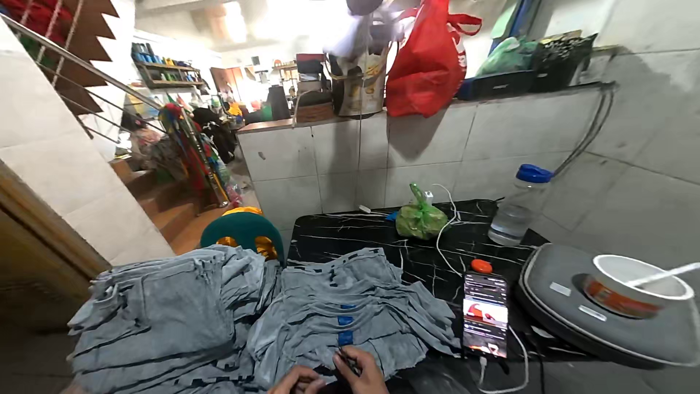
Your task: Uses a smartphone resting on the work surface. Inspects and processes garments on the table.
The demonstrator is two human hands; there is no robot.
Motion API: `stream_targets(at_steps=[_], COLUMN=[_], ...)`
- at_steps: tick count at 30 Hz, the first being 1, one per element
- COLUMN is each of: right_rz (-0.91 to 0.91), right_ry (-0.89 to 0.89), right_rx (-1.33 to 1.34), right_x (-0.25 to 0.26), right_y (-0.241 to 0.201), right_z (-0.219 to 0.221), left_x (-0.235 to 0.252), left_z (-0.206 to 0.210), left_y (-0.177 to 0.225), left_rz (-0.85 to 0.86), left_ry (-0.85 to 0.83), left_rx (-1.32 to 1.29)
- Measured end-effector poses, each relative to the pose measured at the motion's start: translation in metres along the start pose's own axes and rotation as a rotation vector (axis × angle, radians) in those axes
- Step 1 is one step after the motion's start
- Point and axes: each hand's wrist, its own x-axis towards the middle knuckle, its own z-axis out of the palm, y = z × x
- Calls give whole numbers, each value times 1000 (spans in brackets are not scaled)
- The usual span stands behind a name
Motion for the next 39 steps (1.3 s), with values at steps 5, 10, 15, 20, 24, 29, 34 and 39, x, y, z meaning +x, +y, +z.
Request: stream_targets(at_steps=[5, 10, 15, 20, 24, 29, 34, 39], right_rz=[-19, -40, -31, -5, 90, 130, 146, 155], right_ry=[-22, -46, -34, -155, -217, -232, -261, -264], right_rx=[-89, -584, -688, -691, -706, -705, -714, -727], right_x=[-1, -11, -10, 2, 11, 14, 16, 17], right_y=[2, -17, -25, -16, -16, -17, -18, -16], right_z=[0, -15, -41, -42, -42, -42, -42, -41], left_x=[16, 23, 31, 28, 33, 36, 37, 32], left_z=[6, 8, 4, 29, 32, 24, 24, 28], left_y=[-6, -12, -8, 2, -19, -27, -32, -35], left_rz=[157, 189, 199, 365, 404, 435, 416, 491], left_ry=[6, -13, -6, -186, -247, -166, -183, -100], left_rx=[308, 408, 429, 594, 610, 537, 546, 757])
